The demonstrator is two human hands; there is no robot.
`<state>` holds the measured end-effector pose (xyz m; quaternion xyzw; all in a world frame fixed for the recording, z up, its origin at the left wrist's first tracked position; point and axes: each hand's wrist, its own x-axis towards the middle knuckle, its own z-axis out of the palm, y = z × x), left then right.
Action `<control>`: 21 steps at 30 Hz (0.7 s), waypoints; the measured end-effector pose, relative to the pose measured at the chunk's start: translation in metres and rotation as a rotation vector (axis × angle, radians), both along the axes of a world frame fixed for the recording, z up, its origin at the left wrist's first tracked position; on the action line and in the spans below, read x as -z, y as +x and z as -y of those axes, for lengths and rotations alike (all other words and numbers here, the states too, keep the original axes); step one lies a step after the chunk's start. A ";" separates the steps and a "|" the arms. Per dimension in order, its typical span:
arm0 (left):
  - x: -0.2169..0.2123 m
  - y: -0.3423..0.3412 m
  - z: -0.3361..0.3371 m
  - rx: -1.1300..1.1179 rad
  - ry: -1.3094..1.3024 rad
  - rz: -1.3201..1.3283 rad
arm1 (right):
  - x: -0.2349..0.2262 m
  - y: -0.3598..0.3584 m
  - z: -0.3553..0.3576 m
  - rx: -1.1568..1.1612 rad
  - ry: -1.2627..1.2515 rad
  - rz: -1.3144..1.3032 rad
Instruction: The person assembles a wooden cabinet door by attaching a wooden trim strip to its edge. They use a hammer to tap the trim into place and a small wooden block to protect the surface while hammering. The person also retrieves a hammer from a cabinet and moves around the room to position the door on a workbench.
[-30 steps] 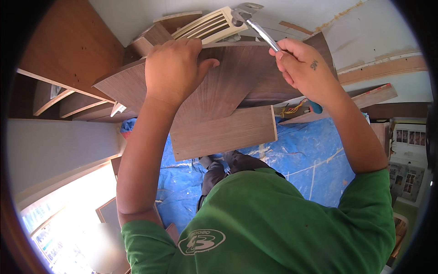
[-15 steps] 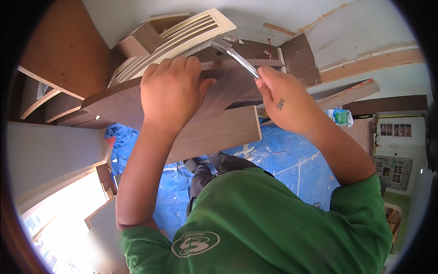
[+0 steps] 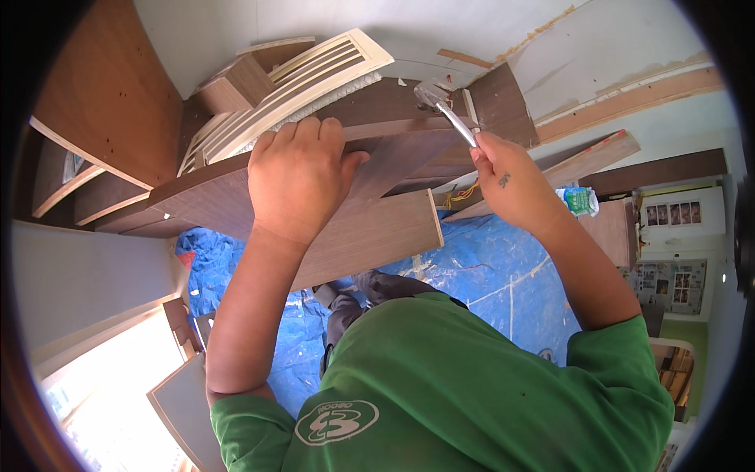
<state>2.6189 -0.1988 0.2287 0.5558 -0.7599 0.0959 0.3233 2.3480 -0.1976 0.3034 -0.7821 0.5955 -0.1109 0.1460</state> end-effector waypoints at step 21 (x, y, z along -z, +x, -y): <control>0.002 0.004 0.001 0.018 -0.004 -0.008 | 0.018 -0.017 0.002 0.128 -0.056 0.112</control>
